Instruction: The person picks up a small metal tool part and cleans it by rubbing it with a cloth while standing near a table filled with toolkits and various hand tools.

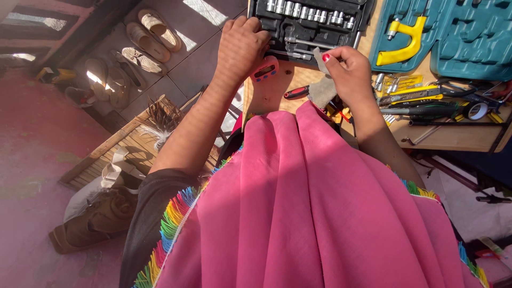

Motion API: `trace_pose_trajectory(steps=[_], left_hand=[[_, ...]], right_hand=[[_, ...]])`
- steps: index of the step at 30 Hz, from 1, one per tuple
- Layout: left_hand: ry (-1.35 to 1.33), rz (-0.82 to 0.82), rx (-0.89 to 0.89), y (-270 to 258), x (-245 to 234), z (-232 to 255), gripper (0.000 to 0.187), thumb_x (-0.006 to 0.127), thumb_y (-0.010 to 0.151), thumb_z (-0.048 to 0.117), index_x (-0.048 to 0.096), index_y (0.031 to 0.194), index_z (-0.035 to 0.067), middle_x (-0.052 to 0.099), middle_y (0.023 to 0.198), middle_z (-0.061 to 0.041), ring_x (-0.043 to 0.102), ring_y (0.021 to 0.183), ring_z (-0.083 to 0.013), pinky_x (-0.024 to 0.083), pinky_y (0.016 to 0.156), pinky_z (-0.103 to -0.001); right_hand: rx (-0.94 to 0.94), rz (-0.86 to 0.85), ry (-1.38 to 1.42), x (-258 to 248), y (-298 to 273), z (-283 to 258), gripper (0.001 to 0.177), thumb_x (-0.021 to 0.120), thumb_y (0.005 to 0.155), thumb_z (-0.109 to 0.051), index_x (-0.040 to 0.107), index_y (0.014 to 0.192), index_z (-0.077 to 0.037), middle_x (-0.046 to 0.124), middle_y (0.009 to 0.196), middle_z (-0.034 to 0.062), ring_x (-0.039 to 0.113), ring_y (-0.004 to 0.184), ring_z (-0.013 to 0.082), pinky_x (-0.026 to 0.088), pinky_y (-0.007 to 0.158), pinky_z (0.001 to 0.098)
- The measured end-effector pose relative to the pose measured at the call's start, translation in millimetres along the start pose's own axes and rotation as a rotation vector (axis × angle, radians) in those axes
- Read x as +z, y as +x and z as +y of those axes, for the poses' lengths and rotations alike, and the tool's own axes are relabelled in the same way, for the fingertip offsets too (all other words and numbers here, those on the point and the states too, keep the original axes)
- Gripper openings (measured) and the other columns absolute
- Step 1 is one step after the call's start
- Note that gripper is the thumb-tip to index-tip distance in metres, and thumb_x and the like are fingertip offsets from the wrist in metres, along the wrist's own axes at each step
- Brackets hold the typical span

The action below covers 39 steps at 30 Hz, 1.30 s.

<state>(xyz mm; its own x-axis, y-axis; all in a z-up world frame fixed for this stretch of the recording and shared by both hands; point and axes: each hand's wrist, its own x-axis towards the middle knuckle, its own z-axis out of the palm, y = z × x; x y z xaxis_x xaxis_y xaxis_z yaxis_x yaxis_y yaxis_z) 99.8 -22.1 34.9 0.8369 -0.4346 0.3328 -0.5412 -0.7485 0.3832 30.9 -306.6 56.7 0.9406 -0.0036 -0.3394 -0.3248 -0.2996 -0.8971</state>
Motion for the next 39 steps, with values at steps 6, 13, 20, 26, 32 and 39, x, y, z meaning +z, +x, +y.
trace_pose_trajectory(steps=[6,13,20,26,32,39], left_hand=[[-0.046,0.015,-0.034,-9.1,8.5,-2.8,0.020,0.082,0.081,0.022,0.075,0.098,0.015,0.064,0.095,-0.003,0.060,0.096,-0.0258,0.044,0.089,-0.043],[-0.063,0.170,-0.418,-43.6,-6.7,-44.7,0.020,0.077,0.088,0.012,0.073,0.107,0.011,0.070,0.102,-0.004,0.068,0.097,-0.0252,0.052,0.084,-0.041],[-0.258,-0.011,-0.570,-55.3,2.1,-43.2,0.017,0.075,0.089,0.012,0.074,0.105,0.010,0.071,0.094,-0.005,0.071,0.084,-0.0211,0.056,0.078,-0.037],[-0.479,-0.020,-0.643,-40.9,22.5,-28.2,0.021,0.071,0.092,0.012,0.075,0.112,0.009,0.073,0.104,-0.007,0.074,0.085,-0.0200,0.058,0.079,-0.034],[-0.483,0.000,-0.704,-40.9,24.1,-20.4,0.021,0.070,0.094,0.016,0.075,0.113,0.008,0.073,0.102,-0.008,0.074,0.085,-0.0213,0.058,0.078,-0.035],[-0.363,-0.022,-0.823,-30.6,28.3,-12.4,0.030,0.079,0.086,0.035,0.075,0.104,0.010,0.075,0.096,-0.004,0.073,0.086,-0.0219,0.056,0.077,-0.038]], right_hand=[[0.026,-0.011,0.131,9.6,-9.8,31.5,0.013,0.066,0.105,-0.010,0.069,0.110,0.001,0.066,0.092,-0.0016,0.056,0.075,0.0025,0.045,0.066,0.0201],[0.005,-0.051,0.069,19.1,-6.6,33.1,0.013,0.064,0.105,-0.009,0.068,0.113,-0.001,0.064,0.092,-0.0026,0.055,0.079,0.0023,0.046,0.069,0.0197],[-0.058,-0.157,-0.245,33.5,14.6,-4.5,0.030,0.066,0.101,-0.012,0.069,0.130,-0.006,0.071,0.099,0.0034,0.067,0.083,0.0119,0.054,0.075,0.0274],[-0.380,-0.216,-0.766,69.2,36.1,-25.1,0.050,0.061,0.092,-0.013,0.065,0.142,-0.011,0.070,0.099,0.0172,0.065,0.094,0.0374,0.052,0.081,0.0480],[-0.281,-0.249,-0.910,80.7,43.4,-27.5,0.051,0.057,0.090,-0.012,0.065,0.140,-0.015,0.071,0.098,0.0156,0.066,0.097,0.0367,0.052,0.083,0.0502],[-0.220,-0.219,-0.835,80.5,33.7,-28.5,0.056,0.059,0.092,-0.015,0.058,0.147,-0.014,0.069,0.095,0.0158,0.066,0.090,0.0358,0.052,0.080,0.0491]])
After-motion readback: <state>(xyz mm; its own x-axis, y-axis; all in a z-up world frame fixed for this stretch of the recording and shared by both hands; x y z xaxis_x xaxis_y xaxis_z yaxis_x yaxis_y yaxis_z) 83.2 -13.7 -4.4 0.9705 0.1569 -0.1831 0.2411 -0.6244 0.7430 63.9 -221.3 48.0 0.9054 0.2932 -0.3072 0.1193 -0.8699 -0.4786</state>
